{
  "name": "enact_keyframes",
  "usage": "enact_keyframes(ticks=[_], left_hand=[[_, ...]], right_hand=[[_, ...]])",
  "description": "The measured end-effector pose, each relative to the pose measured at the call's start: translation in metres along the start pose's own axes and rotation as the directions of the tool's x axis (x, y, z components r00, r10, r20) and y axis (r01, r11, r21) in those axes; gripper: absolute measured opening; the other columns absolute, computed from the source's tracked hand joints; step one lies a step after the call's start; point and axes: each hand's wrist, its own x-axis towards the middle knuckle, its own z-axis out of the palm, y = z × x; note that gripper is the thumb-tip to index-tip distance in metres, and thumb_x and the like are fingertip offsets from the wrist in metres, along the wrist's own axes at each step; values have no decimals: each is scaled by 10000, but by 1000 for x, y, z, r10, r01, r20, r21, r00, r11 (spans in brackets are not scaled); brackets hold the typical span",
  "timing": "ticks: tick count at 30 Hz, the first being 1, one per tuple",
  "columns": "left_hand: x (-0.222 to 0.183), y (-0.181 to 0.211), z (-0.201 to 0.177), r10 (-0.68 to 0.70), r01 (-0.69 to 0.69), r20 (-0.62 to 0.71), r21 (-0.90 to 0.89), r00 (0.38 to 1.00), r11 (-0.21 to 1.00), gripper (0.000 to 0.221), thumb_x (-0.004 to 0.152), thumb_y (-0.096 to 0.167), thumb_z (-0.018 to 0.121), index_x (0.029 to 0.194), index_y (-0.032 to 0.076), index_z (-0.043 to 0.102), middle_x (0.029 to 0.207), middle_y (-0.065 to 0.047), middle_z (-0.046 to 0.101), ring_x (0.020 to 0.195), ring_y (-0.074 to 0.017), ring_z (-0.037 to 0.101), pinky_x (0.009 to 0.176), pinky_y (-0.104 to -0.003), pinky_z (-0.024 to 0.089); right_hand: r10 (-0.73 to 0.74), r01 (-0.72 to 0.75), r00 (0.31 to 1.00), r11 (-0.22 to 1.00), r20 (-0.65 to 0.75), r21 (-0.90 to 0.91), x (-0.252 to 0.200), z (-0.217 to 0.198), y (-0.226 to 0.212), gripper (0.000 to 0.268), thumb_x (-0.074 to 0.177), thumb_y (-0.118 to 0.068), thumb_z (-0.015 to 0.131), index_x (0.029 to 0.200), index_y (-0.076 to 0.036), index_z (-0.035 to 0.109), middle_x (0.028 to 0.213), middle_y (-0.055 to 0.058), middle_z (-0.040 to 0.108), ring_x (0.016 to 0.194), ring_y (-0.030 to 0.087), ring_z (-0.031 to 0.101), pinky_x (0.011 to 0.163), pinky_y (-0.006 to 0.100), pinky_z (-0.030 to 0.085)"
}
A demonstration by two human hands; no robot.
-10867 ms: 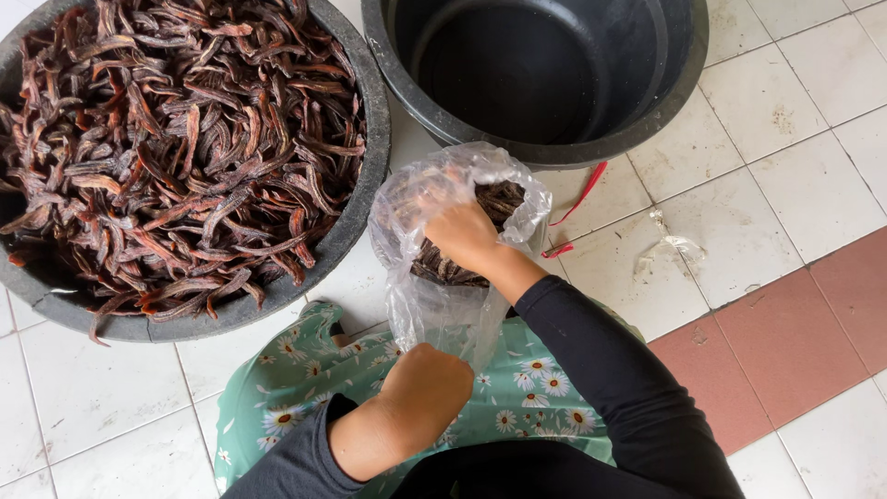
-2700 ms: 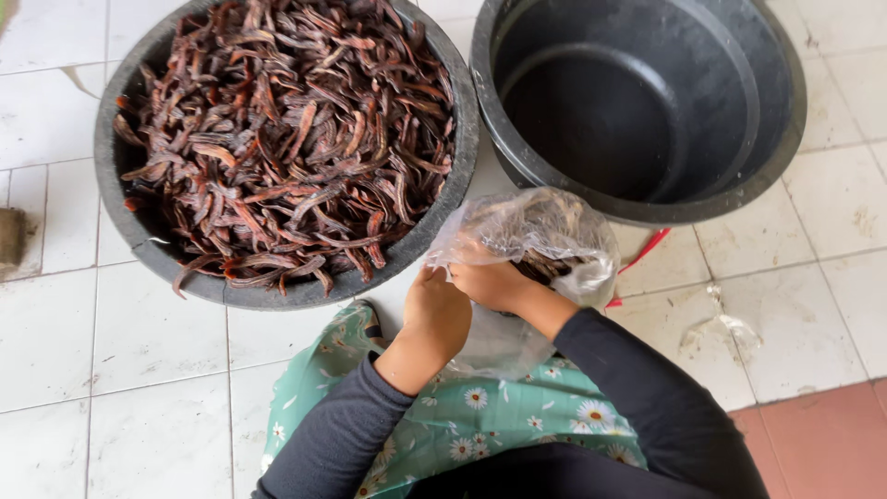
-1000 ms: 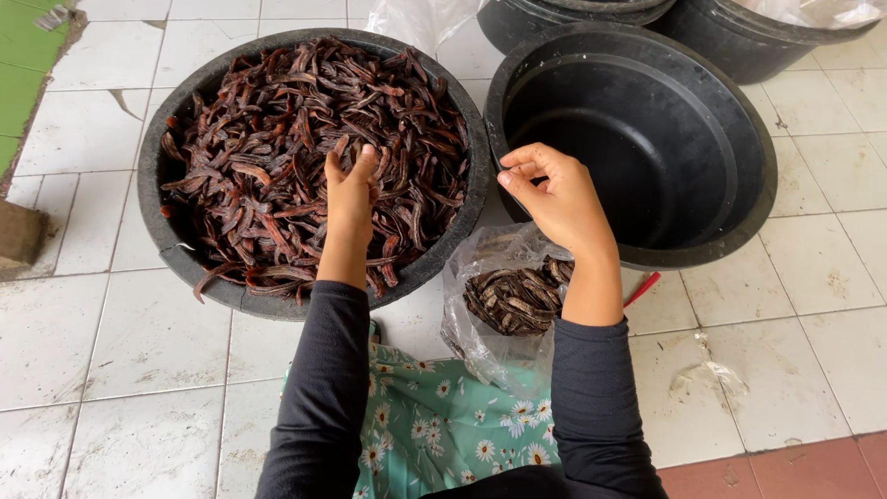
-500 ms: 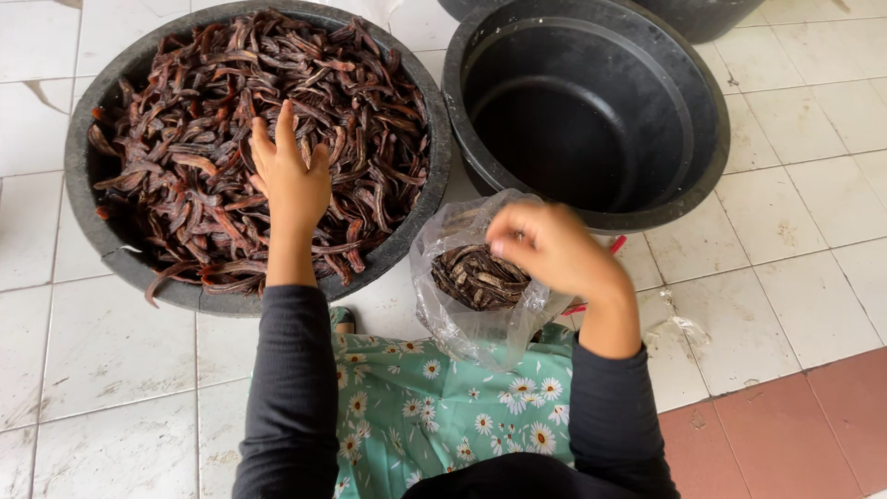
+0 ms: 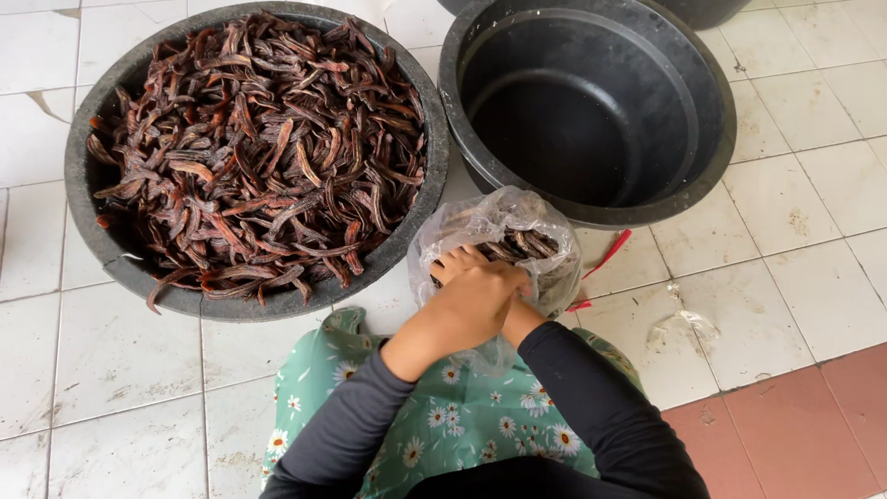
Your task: The person scoops dried fish from a large black basin and places them into a clear plastic bag held in their lap. They repeatedly transfer handfuls of fish and adjust the bag to fit more.
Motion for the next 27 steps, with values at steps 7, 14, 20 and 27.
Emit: enact_keyframes(ticks=[7, 14, 20, 27], left_hand=[[10, -39, 69, -341, 279, 75, 423, 937, 862, 354, 742, 52, 659, 1086, -10, 604, 1063, -216, 673, 992, -387, 680, 827, -489, 552], [10, -62, 66, -401, 366, 57, 310, 914, 878, 381, 819, 39, 637, 1183, -14, 540, 1132, -234, 645, 1088, -399, 661, 895, -451, 565], [6, -66, 44, -403, 367, 77, 285, 912, 885, 429, 815, 20, 616, 1240, 20, 556, 1131, -204, 663, 1118, -377, 650, 927, -436, 546], [-2, -68, 25, -294, 282, 50, 166, 955, 945, 604, 710, 23, 699, 1295, 9, 546, 1085, -229, 687, 1030, -401, 663, 874, -465, 537]], right_hand=[[32, 12, 996, 885, -87, 465, 7, 71, 38, 220, 991, -141, 524, 1178, -81, 622, 1082, 58, 666, 1044, 219, 623, 942, 366, 493], [-86, 121, 967, 983, -238, 138, 19, 54, 16, 255, 1025, -165, 526, 1251, -64, 585, 1192, 89, 609, 1138, 225, 574, 1007, 352, 443], [-79, 78, 997, 996, 20, 38, 8, -38, -35, 340, 958, -212, 592, 1253, -44, 584, 1226, 152, 619, 1162, 290, 573, 996, 406, 447], [-136, 136, 991, 990, -6, 25, -15, -125, -55, 285, 861, -18, 610, 1144, -32, 649, 1177, 177, 696, 1147, 361, 637, 964, 458, 506]])
